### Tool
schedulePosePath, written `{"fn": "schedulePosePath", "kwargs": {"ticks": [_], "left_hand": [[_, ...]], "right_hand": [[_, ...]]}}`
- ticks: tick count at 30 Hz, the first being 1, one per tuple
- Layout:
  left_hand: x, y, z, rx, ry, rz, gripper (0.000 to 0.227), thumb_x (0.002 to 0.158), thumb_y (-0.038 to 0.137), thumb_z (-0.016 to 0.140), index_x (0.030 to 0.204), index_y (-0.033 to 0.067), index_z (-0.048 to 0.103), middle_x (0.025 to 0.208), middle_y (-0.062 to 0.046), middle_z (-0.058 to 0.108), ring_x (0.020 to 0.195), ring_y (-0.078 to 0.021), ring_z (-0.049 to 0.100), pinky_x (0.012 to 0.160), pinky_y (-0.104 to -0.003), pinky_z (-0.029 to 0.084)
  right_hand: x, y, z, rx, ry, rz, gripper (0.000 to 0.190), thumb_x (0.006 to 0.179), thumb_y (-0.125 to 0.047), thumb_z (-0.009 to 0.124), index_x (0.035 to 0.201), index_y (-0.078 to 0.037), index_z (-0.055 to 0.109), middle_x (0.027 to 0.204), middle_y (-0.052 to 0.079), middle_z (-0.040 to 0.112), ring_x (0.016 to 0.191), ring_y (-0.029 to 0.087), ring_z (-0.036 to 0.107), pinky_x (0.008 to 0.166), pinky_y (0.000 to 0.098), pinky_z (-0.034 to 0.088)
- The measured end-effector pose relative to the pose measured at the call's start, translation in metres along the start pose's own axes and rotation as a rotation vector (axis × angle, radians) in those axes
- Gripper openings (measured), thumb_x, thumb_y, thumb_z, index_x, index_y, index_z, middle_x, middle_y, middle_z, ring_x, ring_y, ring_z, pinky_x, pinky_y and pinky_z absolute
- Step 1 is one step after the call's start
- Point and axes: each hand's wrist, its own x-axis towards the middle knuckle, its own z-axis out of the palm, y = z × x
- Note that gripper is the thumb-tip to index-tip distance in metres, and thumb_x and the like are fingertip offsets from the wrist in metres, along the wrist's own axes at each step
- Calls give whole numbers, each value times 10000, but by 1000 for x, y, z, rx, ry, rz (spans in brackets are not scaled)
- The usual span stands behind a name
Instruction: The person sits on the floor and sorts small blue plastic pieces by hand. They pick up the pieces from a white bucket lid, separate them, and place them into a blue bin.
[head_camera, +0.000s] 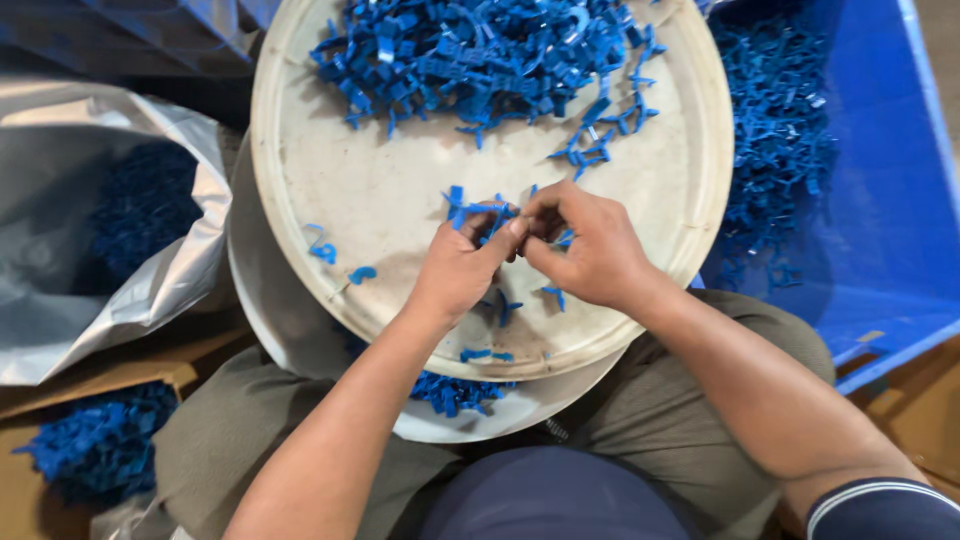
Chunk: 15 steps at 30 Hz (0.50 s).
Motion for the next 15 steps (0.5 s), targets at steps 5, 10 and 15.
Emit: {"fn": "schedulePosePath", "kwargs": {"ticks": [5,10,15], "left_hand": [[0,7,-9,-93,48,-166,269,1022,315,659,916,71,700,716,21,610,578,-46,518,517,-227,422],[-2,20,-15,-58,-38,-235,310,1003,351,646,851,83,678,671,12,629,523,-50,510,442,-221,362],[-2,24,-15,-121,-160,-291,325,1007,343,650,834,69,677,638,6,600,491,-50,468,436,-217,343]], "right_hand": [[1,13,2,378,-177,194,272,920,-132,767,1097,-12,600,915,45,691,825,93,655,698,267,549],[1,33,-15,791,-346,336,171,1030,-164,662,1026,2,619,835,49,673,742,115,657,692,296,570],[2,44,-27,1108,-482,415,215,1046,-208,641,1008,2,618,773,75,654,686,153,649,657,337,564]]}}
